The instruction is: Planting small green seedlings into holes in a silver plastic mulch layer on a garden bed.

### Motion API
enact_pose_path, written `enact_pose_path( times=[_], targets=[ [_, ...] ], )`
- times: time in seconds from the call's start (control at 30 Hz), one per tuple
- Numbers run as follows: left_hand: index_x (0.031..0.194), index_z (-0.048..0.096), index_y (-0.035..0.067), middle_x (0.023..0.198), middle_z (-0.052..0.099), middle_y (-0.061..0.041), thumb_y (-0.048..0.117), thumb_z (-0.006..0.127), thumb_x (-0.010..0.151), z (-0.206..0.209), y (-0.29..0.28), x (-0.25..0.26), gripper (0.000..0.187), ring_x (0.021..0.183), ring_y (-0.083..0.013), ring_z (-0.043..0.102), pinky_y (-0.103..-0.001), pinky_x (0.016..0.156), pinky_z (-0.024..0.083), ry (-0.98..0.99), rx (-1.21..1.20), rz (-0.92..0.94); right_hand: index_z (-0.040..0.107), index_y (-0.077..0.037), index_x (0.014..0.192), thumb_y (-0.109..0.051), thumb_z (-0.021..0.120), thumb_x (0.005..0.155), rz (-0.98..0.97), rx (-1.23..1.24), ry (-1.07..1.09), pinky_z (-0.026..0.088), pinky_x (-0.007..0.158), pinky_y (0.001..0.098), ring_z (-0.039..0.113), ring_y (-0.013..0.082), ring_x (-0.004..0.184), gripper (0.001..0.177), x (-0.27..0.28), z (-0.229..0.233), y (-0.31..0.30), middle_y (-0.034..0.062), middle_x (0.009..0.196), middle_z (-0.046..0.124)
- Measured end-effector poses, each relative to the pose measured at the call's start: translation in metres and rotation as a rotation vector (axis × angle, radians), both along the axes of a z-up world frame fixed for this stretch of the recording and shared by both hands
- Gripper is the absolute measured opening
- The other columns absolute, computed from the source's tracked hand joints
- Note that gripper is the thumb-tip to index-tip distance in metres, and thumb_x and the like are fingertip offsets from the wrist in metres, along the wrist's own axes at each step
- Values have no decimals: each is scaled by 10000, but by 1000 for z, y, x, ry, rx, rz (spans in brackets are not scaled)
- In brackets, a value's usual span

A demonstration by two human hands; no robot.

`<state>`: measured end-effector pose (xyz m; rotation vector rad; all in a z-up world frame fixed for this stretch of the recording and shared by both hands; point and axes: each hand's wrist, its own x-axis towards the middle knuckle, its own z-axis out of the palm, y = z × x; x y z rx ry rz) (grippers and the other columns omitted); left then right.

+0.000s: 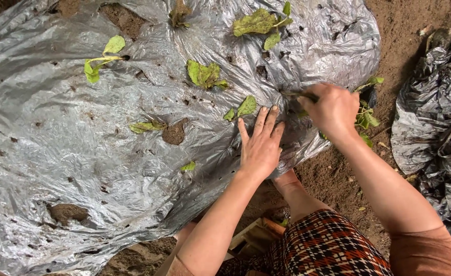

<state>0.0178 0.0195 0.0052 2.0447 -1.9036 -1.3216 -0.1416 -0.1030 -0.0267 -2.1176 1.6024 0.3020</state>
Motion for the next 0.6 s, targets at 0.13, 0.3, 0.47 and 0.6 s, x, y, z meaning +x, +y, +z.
enact_pose_path(
  times=[0.13,0.3,0.47,0.6],
  targets=[
    [1400,555,86,1683,216,-141,101,800,813,-19,10,-6,636,1578,-322,91,-792,1145,-6,-40,-73,9,755,-266,908,-318,836,786,329,-582,90,402,755,385,646,176,784,156,17,-2,-3,-56,807,664],
    [1412,538,112,1666,258,-129,128,814,803,-21,13,-8,669,1578,-308,95,-799,1142,-15,-61,-94,5,695,-232,817,-243,758,782,491,-707,17,379,777,420,589,191,751,73,24,-11,3,-31,755,595],
    [1410,541,119,1653,286,-126,132,817,793,-27,14,-9,676,1573,-303,111,-804,1128,-28,-61,-92,11,686,-210,788,-172,740,765,561,-695,30,363,753,420,588,203,726,70,37,-9,4,-14,742,590],
    [1401,558,120,1663,280,-113,105,798,810,-22,12,-7,638,1580,-283,95,-784,1142,-47,-28,-53,27,697,-198,809,-273,820,787,501,-623,43,387,773,431,616,198,748,145,42,0,2,-23,757,620]
  ],
)
